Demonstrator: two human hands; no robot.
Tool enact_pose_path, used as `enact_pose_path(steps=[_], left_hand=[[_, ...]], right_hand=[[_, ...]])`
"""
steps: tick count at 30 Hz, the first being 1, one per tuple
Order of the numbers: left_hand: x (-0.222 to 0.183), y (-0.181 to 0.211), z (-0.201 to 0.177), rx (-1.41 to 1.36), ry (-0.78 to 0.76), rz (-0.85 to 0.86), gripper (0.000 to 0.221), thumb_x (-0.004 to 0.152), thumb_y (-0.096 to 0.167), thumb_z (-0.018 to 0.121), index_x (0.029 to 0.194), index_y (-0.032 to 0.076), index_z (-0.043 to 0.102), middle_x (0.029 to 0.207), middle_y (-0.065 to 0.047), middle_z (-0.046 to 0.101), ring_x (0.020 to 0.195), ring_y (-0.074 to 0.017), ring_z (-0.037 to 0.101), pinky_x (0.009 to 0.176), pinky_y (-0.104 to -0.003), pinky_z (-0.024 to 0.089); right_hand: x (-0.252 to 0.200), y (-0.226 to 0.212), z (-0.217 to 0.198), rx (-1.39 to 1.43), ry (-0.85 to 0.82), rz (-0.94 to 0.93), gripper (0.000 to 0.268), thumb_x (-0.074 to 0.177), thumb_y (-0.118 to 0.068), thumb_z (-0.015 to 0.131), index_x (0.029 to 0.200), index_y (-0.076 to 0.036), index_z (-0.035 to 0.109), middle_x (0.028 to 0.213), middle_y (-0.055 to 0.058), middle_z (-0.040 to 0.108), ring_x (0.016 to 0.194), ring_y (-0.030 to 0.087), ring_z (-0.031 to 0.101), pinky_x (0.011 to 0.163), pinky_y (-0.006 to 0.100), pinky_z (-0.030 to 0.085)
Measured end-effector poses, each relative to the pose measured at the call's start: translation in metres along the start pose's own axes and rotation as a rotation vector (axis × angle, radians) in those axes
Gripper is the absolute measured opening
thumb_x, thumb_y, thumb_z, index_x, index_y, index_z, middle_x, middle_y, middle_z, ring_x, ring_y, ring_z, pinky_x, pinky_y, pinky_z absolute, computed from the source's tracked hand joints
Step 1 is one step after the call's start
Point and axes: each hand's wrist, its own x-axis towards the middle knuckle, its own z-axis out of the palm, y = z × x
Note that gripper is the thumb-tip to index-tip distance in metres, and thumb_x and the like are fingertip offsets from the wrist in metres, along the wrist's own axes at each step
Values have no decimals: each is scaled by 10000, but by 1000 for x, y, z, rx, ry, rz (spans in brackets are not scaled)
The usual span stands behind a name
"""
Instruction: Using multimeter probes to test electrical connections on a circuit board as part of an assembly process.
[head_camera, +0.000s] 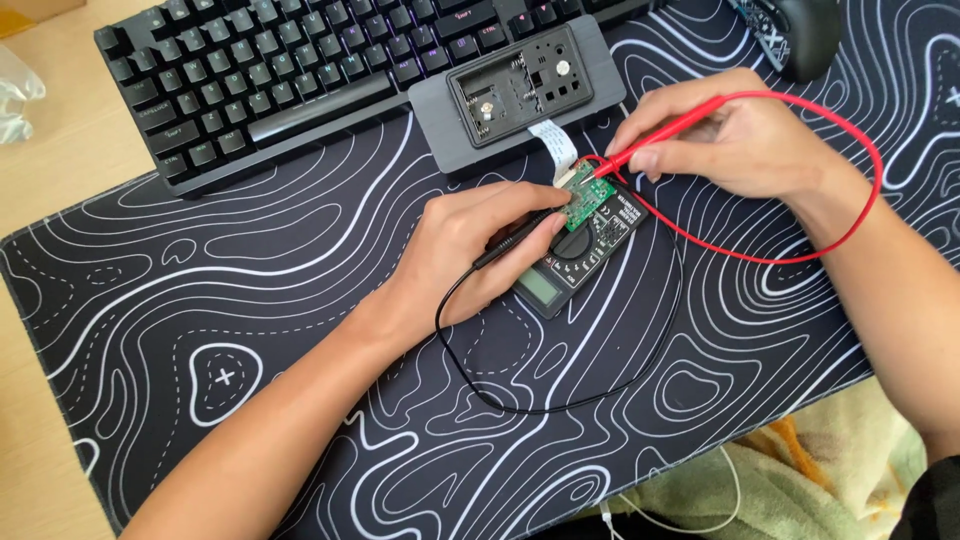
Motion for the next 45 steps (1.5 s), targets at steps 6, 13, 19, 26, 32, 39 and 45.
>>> enact_pose_path(steps=[6, 13, 19, 26, 32, 39, 45], left_hand=[[-2, -1, 0, 11, -6, 4, 192, 1180, 106, 676, 1303, -26, 743, 1124, -154, 836, 886, -271, 807, 863, -367, 659], [-1, 1, 1, 7, -10, -9, 209, 1159, 93, 699, 1305, -43, 761, 1213, -189, 853, 1061, -319, 868, 996, -396, 703], [3, 1, 0, -9, -10, -4, 217, 1174, 136, 660, 1277, -28, 756, 1198, -165, 854, 1007, -296, 858, 931, -372, 658], [5, 6, -4, -155, 57, -139, 192, 1139, 142, 685, 1262, 78, 818, 828, -145, 811, 780, -319, 828, 725, -374, 675], [6, 4, -3, -149, 37, -165, 199, 1124, 129, 691, 1250, 75, 835, 813, -141, 827, 761, -305, 826, 702, -358, 675], [5, 5, -3, -117, 37, -150, 186, 1115, 115, 708, 1250, 76, 829, 846, -144, 842, 790, -311, 843, 684, -349, 674], [3, 9, -7, 0, -13, -76, 209, 1145, 128, 686, 1299, 21, 778, 1151, -125, 878, 898, -249, 857, 822, -352, 679]], right_hand=[[1, -2, 1, 10, 11, 16, 185, 1037, -81, 800, 1194, 13, 832, 1085, 144, 822, 806, 188, 736, 778, 264, 639], [0, 4, -1, 63, 36, 18, 179, 1042, -77, 807, 1194, 17, 821, 1015, 122, 799, 790, 162, 719, 771, 247, 626], [1, 11, -5, 74, 11, 17, 200, 1027, -112, 814, 1204, -18, 819, 1036, 89, 826, 929, 158, 785, 863, 252, 674], [2, 21, -1, 94, 81, 15, 185, 975, -78, 871, 1119, 39, 864, 983, 159, 808, 889, 201, 802, 866, 385, 667], [-2, 23, 3, 139, 79, 36, 173, 948, -52, 883, 1092, 45, 885, 941, 162, 815, 851, 201, 785, 835, 381, 672], [2, 7, 5, 102, 83, 46, 162, 931, -59, 888, 1071, 18, 908, 924, 150, 830, 848, 181, 780, 804, 378, 679], [-3, 17, 1, -14, 18, -94, 177, 1010, -109, 796, 1177, -74, 847, 1064, 78, 874, 876, 153, 813, 809, 260, 710]])
